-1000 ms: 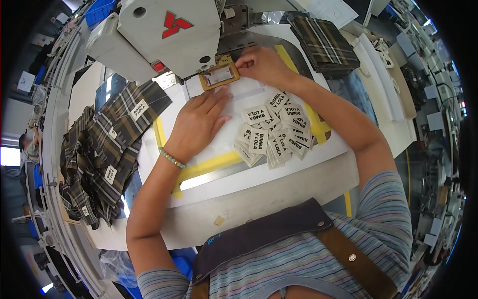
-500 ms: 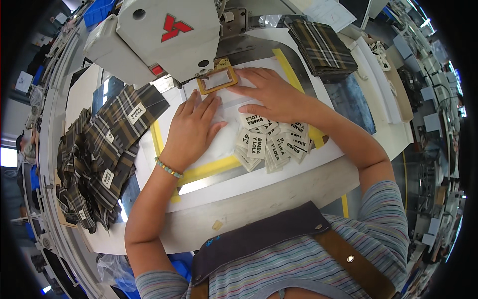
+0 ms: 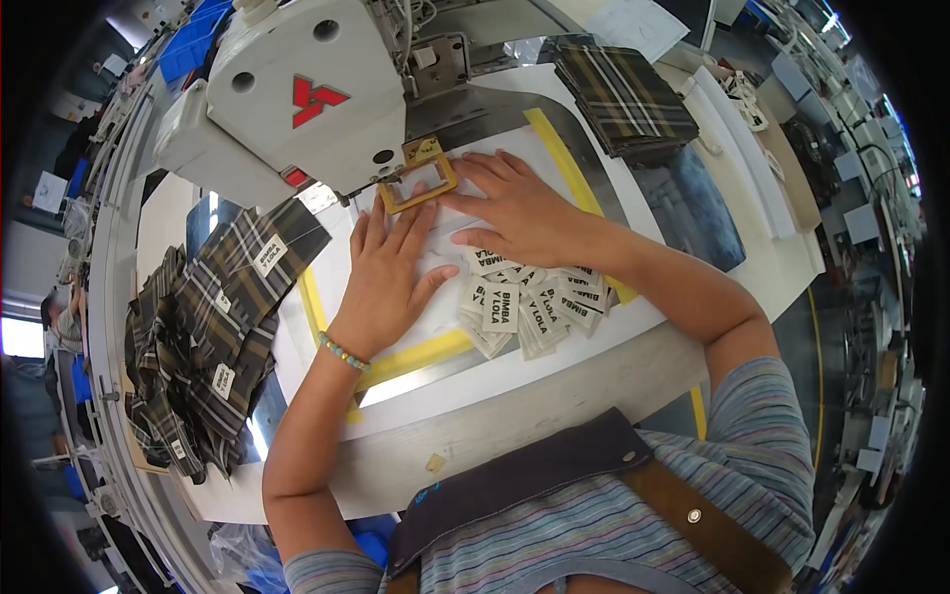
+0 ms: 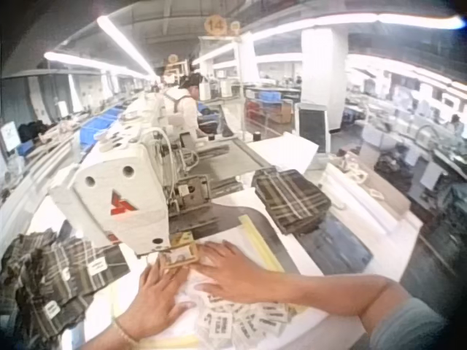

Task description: The person operates an industrial sewing machine to attach small white labels to plaid fabric pieces. They pick up a fabric piece, place a label on it, and guide it through the machine to stitch the label in place. The finished pieces are stacked on the left side of the table.

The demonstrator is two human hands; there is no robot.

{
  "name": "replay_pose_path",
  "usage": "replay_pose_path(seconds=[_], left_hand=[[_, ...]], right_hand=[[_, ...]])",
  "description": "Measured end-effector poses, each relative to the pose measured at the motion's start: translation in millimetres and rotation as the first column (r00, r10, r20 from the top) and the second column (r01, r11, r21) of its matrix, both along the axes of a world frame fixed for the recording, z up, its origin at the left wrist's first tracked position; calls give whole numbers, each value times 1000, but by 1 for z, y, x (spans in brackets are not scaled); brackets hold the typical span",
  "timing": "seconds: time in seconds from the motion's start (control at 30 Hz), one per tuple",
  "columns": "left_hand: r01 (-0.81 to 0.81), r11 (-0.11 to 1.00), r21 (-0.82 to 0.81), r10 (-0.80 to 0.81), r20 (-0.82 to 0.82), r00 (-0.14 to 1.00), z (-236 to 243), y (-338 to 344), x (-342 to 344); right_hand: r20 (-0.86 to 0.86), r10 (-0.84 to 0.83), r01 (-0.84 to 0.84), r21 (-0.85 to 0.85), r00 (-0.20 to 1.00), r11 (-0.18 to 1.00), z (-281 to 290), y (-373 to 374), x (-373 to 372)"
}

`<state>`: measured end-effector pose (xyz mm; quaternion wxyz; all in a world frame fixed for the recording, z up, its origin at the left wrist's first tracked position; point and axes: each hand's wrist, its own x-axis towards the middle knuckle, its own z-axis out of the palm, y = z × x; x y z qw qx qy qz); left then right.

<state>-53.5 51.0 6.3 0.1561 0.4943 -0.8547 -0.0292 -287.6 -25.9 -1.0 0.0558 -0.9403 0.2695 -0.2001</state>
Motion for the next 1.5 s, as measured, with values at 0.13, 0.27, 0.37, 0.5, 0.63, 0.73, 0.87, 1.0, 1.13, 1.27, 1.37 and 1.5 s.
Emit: replay_pose_path(seconds=[0.13, 0.27, 0.37, 0.5, 0.63, 0.73, 0.87, 1.0, 1.13, 1.27, 1.37, 1.5], left_hand=[[-20, 997, 81, 24, -42, 999, 1, -2, 2], [-40, 999, 36, 41, -35, 999, 3, 4, 3], [-27, 1000, -11, 27, -10, 1000, 5, -1, -3], [-30, 994, -107, 30, -2, 1000, 8, 8, -2], [36, 988, -152, -38, -10, 999, 15, 18, 5], [193, 970, -149, -198, -19, 980, 18, 16, 3], [245, 967, -72, -250, -71, 966, 19, 11, -2], [240, 966, 99, -215, -212, 953, 19, 13, -6], [283, 944, 168, -238, -248, 939, 16, 14, -10], [315, 940, 127, -274, -265, 924, 12, 10, -12], [282, 951, 128, -230, -321, 919, 7, 15, -11], [273, 950, 153, -198, -381, 903, 9, 20, -11]], right_hand=[[64, -64, 57, 102, 996, 993, 36, -14, -16], [696, -256, 378, -25, 671, 925, 76, -107, -83], [792, -310, 795, -330, 527, 508, 87, -226, -200], [466, -839, 896, 185, 282, 404, 72, -309, -293], [483, -844, 839, 340, 232, 425, 55, -330, -266], [470, -848, 847, 322, 245, 423, 52, -331, -264], [597, -752, 881, 152, 281, 449, 66, -297, -283], [565, -548, 643, 40, 617, 765, 75, -207, -214], [253, -212, 182, 134, 944, 974, 87, -68, -123], [18, -16, 11, 262, 1000, 965, 53, 5, -78], [112, 23, -68, 421, 993, 904, 16, 40, -55], [267, -1, -148, 538, 964, 830, 19, 55, -42]])
